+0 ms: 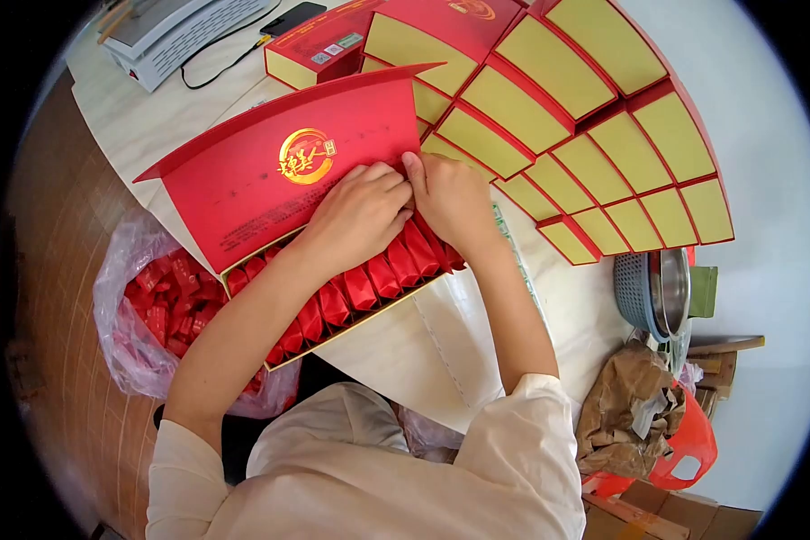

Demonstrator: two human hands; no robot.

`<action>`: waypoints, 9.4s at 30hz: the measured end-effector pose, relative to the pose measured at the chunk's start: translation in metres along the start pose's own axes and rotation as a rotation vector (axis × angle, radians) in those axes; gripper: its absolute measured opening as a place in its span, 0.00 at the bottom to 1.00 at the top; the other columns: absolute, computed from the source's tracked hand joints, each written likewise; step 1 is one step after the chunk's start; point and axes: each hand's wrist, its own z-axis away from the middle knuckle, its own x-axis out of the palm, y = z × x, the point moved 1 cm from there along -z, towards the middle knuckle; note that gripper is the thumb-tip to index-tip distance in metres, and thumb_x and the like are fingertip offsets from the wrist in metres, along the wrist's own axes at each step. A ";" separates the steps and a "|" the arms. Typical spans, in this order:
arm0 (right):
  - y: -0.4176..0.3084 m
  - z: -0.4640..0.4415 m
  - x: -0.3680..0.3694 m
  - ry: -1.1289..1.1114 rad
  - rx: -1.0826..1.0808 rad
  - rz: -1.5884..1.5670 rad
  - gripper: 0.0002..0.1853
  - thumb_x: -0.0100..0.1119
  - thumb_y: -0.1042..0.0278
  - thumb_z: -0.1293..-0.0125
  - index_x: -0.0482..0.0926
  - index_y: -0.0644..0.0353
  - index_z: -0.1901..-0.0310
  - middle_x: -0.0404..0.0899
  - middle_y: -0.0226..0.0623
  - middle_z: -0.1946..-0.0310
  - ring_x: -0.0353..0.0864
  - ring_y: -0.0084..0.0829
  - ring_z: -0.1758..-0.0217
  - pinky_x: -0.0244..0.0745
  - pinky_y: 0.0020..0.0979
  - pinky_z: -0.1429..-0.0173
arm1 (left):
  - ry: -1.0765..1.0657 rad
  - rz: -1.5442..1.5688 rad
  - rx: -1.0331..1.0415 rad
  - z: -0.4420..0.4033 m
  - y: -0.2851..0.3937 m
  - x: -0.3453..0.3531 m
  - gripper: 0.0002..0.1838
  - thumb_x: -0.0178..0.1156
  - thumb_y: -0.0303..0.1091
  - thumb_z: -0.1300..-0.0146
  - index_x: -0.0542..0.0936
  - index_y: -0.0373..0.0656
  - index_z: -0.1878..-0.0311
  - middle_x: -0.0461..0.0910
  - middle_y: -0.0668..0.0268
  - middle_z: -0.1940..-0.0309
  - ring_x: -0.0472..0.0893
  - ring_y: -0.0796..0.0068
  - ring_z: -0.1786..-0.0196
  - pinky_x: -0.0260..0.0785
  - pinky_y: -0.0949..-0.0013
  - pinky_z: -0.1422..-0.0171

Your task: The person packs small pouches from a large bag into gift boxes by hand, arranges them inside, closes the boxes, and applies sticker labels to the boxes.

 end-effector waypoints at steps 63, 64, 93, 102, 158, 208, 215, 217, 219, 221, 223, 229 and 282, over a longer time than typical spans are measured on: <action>0.048 0.091 -0.032 0.057 0.310 -0.365 0.21 0.45 0.56 0.25 0.67 0.63 0.40 0.79 0.45 0.55 0.79 0.34 0.53 0.72 0.33 0.46 | -0.369 -0.240 -0.056 0.084 0.028 -0.053 0.34 0.46 0.54 0.30 0.57 0.47 0.26 0.51 0.58 0.25 0.50 0.61 0.23 0.39 0.57 0.21; 0.054 0.119 -0.057 -0.012 0.343 -0.329 0.19 0.48 0.62 0.26 0.68 0.62 0.39 0.80 0.41 0.55 0.79 0.32 0.54 0.73 0.33 0.48 | -0.362 -0.245 -0.056 0.086 0.027 -0.051 0.34 0.46 0.53 0.30 0.57 0.47 0.26 0.51 0.58 0.25 0.50 0.61 0.23 0.39 0.57 0.21; 0.089 0.382 -0.051 0.358 0.545 0.394 0.07 0.55 0.72 0.39 0.76 0.60 0.59 0.75 0.43 0.58 0.73 0.44 0.55 0.65 0.39 0.49 | -0.300 -0.141 -0.104 0.089 0.029 -0.056 0.33 0.52 0.51 0.32 0.61 0.46 0.28 0.55 0.61 0.26 0.53 0.63 0.23 0.42 0.59 0.21; 0.087 0.381 -0.052 0.413 0.526 0.431 0.07 0.55 0.72 0.40 0.75 0.60 0.60 0.76 0.41 0.60 0.73 0.42 0.56 0.64 0.39 0.48 | -0.330 -0.140 -0.134 0.089 0.031 -0.058 0.34 0.51 0.52 0.32 0.60 0.46 0.28 0.54 0.62 0.25 0.52 0.61 0.23 0.42 0.58 0.21; -0.028 0.236 -0.073 0.593 0.020 -0.006 0.20 0.42 0.84 0.34 0.74 0.64 0.42 0.73 0.47 0.39 0.70 0.43 0.34 0.61 0.39 0.31 | -0.323 -0.101 -0.023 0.095 0.026 -0.052 0.29 0.40 0.51 0.27 0.62 0.46 0.29 0.57 0.58 0.27 0.52 0.64 0.23 0.34 0.54 0.20; -0.073 0.141 0.017 0.286 -0.147 -0.244 0.21 0.45 0.69 0.34 0.75 0.62 0.41 0.71 0.43 0.37 0.65 0.44 0.30 0.52 0.46 0.27 | 0.566 0.734 -0.652 0.148 0.011 -0.122 0.28 0.38 0.50 0.24 0.61 0.41 0.30 0.65 0.56 0.35 0.65 0.66 0.33 0.52 0.61 0.26; -0.041 0.139 0.022 0.192 -0.058 -0.091 0.20 0.42 0.67 0.29 0.74 0.63 0.41 0.71 0.44 0.37 0.65 0.45 0.30 0.48 0.45 0.25 | 0.552 0.823 -0.578 0.135 0.023 -0.126 0.32 0.36 0.53 0.24 0.56 0.37 0.29 0.60 0.58 0.31 0.57 0.66 0.27 0.43 0.62 0.22; -0.040 0.138 0.021 0.198 -0.057 -0.097 0.20 0.41 0.66 0.29 0.74 0.63 0.41 0.71 0.44 0.37 0.64 0.45 0.30 0.48 0.45 0.25 | 0.549 0.819 -0.589 0.134 0.024 -0.126 0.32 0.36 0.53 0.24 0.56 0.37 0.29 0.60 0.59 0.31 0.57 0.66 0.27 0.43 0.62 0.22; -0.039 0.139 0.020 0.205 -0.054 -0.106 0.20 0.41 0.66 0.28 0.74 0.63 0.40 0.71 0.44 0.37 0.64 0.45 0.30 0.48 0.45 0.25 | 0.544 0.814 -0.601 0.133 0.025 -0.125 0.32 0.35 0.54 0.24 0.56 0.37 0.29 0.60 0.59 0.31 0.57 0.67 0.26 0.43 0.62 0.22; -0.036 0.140 0.014 0.314 -0.048 -0.149 0.20 0.39 0.64 0.27 0.73 0.63 0.40 0.71 0.45 0.37 0.64 0.46 0.30 0.48 0.45 0.25 | 0.564 0.861 -0.563 0.133 0.025 -0.126 0.33 0.34 0.55 0.24 0.55 0.36 0.29 0.58 0.59 0.30 0.57 0.68 0.26 0.43 0.63 0.22; -0.026 0.139 0.010 0.346 -0.047 -0.125 0.21 0.37 0.63 0.26 0.73 0.64 0.40 0.71 0.46 0.37 0.64 0.46 0.30 0.49 0.45 0.26 | 0.588 0.863 -0.572 0.133 0.027 -0.126 0.33 0.33 0.55 0.24 0.59 0.36 0.30 0.62 0.58 0.32 0.59 0.67 0.27 0.43 0.63 0.22; 0.017 0.114 -0.032 0.700 0.295 -0.748 0.31 0.28 0.48 0.24 0.71 0.69 0.42 0.74 0.49 0.40 0.68 0.39 0.33 0.58 0.39 0.31 | 0.142 0.822 -0.548 0.137 0.053 -0.129 0.32 0.36 0.53 0.25 0.76 0.33 0.44 0.77 0.49 0.44 0.71 0.59 0.34 0.55 0.63 0.28; -0.130 -0.067 0.136 -0.204 -0.727 -0.101 0.10 0.63 0.70 0.45 0.82 0.58 0.60 0.80 0.38 0.63 0.80 0.41 0.55 0.77 0.37 0.52 | 0.415 -0.341 -0.681 0.144 -0.102 -0.072 0.19 0.66 0.38 0.42 0.81 0.41 0.49 0.78 0.63 0.42 0.71 0.64 0.33 0.55 0.56 0.27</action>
